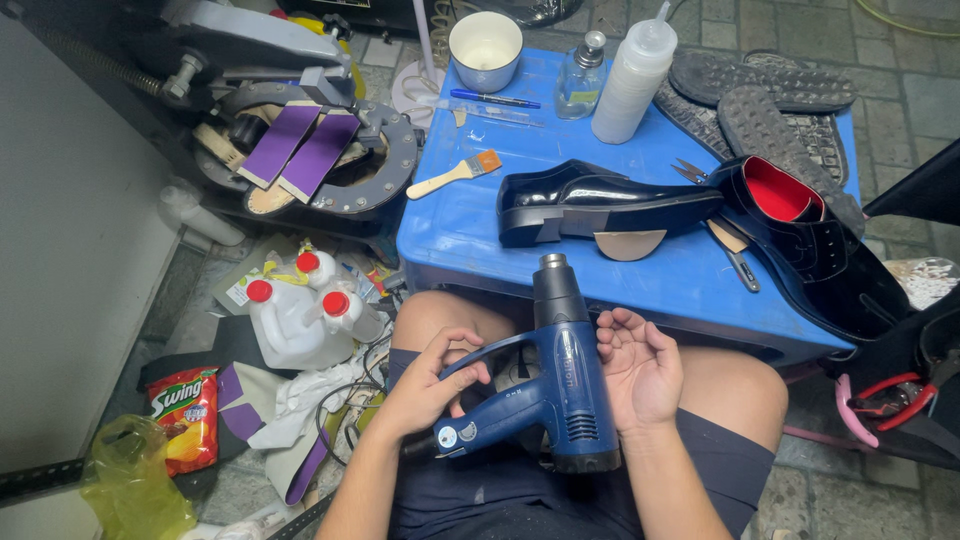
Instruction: The person uses a utility knife to trim the sole of a black dress shoe, then applies heat with a heat gun to the sole area. They place a small cardboard piece on the sole and continue heating, then inspect the shoe and repeat the process on the second shoe.
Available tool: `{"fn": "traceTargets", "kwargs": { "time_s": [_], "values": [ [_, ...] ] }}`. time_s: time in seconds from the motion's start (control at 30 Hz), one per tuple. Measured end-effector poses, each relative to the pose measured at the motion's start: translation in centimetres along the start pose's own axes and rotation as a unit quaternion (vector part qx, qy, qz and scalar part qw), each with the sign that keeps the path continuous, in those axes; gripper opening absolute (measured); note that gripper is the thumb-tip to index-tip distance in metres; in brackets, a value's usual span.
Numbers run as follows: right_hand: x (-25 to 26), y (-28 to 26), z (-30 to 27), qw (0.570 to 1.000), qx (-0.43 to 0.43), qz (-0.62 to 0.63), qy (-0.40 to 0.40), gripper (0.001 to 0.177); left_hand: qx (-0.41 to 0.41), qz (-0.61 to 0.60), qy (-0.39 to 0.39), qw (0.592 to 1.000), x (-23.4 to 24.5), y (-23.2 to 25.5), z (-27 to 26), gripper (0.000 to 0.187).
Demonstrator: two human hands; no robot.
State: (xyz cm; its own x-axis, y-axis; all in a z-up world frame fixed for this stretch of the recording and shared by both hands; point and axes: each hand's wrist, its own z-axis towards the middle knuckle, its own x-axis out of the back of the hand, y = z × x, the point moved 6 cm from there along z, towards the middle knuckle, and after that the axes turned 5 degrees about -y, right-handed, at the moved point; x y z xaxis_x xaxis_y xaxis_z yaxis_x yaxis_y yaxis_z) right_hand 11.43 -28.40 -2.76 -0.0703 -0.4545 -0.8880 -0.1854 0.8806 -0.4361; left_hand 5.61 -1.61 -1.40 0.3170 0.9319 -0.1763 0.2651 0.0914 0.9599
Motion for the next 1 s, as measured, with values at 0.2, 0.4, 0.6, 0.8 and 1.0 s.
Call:
{"fn": "traceTargets", "kwargs": {
  "time_s": [0.2,0.4,0.6,0.8,1.0],
  "values": [
    [-0.6,-0.1,0.1,1.0,0.0,0.009,-0.011,0.035,-0.012,-0.001,-0.004,1.0,0.1,0.4,0.1,0.041],
    [-1.5,-0.2,-0.1,0.999,0.005,0.016,-0.035,0.036,-0.044,0.001,-0.015,0.999,0.2,0.7,0.1,0.041],
    [-2.1,-0.4,-0.3,0.999,0.007,0.009,-0.046,0.038,-0.07,0.01,-0.019,0.997,0.3,1.0,0.0,0.037],
    [-2.1,-0.7,-0.2,0.998,0.018,0.014,-0.061,0.038,-0.079,0.008,-0.015,0.997,0.4,1.1,-0.1,0.035],
    [-1.7,-0.8,-0.1,0.998,0.023,0.004,-0.051,0.038,-0.065,0.009,-0.014,0.998,0.4,0.8,0.1,0.033]
  ]
}}
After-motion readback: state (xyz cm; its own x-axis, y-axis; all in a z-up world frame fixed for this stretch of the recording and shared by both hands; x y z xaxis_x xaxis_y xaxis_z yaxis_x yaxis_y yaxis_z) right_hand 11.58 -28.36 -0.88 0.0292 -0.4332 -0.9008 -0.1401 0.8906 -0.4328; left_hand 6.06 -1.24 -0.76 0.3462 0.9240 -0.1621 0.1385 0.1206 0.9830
